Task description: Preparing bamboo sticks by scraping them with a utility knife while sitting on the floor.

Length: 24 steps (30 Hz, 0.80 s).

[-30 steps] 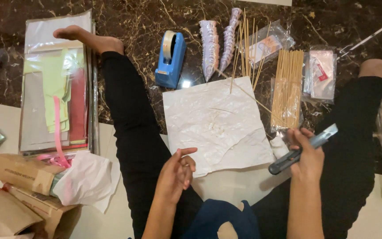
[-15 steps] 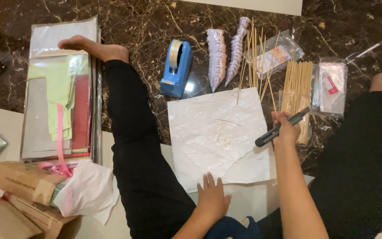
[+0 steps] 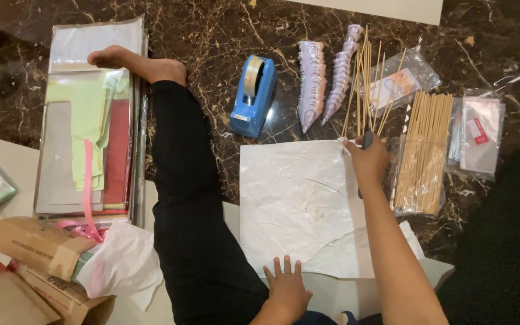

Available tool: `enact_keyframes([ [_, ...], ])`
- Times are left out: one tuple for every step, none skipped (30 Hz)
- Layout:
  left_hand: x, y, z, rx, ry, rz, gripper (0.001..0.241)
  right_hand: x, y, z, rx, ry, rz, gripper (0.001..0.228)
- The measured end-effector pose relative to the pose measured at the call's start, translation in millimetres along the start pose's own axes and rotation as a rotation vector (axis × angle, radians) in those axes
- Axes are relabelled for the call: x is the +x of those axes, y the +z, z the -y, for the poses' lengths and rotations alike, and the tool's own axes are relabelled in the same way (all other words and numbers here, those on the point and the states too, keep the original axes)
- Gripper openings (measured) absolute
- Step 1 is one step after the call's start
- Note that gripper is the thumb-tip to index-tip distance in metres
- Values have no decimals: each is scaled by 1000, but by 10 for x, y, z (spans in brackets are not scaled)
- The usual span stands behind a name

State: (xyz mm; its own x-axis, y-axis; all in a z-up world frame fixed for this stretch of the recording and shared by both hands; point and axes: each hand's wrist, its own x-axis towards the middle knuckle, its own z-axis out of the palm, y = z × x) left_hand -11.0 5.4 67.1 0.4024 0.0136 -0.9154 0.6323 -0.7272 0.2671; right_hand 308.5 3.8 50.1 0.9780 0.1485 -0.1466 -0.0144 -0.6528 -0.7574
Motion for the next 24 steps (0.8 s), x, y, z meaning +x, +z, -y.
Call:
enact_keyframes([
  [-20,-27,5,-12,7,28,81,63,86,1,-126,-58,6,30],
  [-32,-14,8,-14,4,30,81,76,130,-7,-125,-57,10,30],
  [-34,-22,12,-14,-14,46,81,109,176,3,-138,-81,-3,26],
  [-39,-31,16,-14,-31,63,81,139,221,16,-151,-105,-16,22],
  [-10,-7,28,-16,-34,59,81,243,284,-85,-149,-108,-14,22],
  [20,17,41,-1,-37,47,82,347,349,-185,-208,-133,-69,18],
  [48,51,45,11,-39,37,83,448,411,-292,-270,-157,-121,18],
  [61,68,58,6,-41,36,83,471,373,-235,-270,-161,-118,18],
  [80,78,71,-13,-28,43,83,501,326,-176,-249,-87,-92,18],
  [99,88,82,-32,-14,49,83,531,277,-119,-228,-14,-67,21],
  [51,34,62,-33,-15,50,83,607,270,-154,-228,-14,-65,21],
  [4,-18,40,-45,-10,64,81,683,263,-192,-229,-86,-103,18],
  [-50,-59,23,-54,-6,80,79,743,252,-242,-229,-156,-141,15],
  [-3,12,37,-54,-7,83,79,758,203,-233,-230,-153,-140,15],
  [52,62,49,-49,1,37,80,793,153,-205,-159,-169,-127,17],
  [105,113,62,-45,11,-10,82,827,101,-176,-88,-185,-114,21],
  [43,31,45,-45,11,-10,82,790,17,-136,-89,-185,-114,21],
  [-19,-48,28,-46,30,-7,80,751,-68,-98,-76,-168,-96,24],
  [-84,-121,4,-49,51,-2,78,709,-164,-62,-67,-151,-78,28],
  [-31,-24,26,-50,53,0,78,569,-262,-79,-70,-151,-78,28],
  [34,48,50,-34,55,-65,80,447,-363,-82,-24,-118,-32,21],
  [100,124,72,-18,56,-130,82,323,-466,-88,21,-85,15,16],
  [84,137,79,-19,58,-128,82,153,-551,-158,19,-84,15,16],
  [68,154,82,-15,50,-154,82,-20,-642,-231,-89,-114,50,19],
])
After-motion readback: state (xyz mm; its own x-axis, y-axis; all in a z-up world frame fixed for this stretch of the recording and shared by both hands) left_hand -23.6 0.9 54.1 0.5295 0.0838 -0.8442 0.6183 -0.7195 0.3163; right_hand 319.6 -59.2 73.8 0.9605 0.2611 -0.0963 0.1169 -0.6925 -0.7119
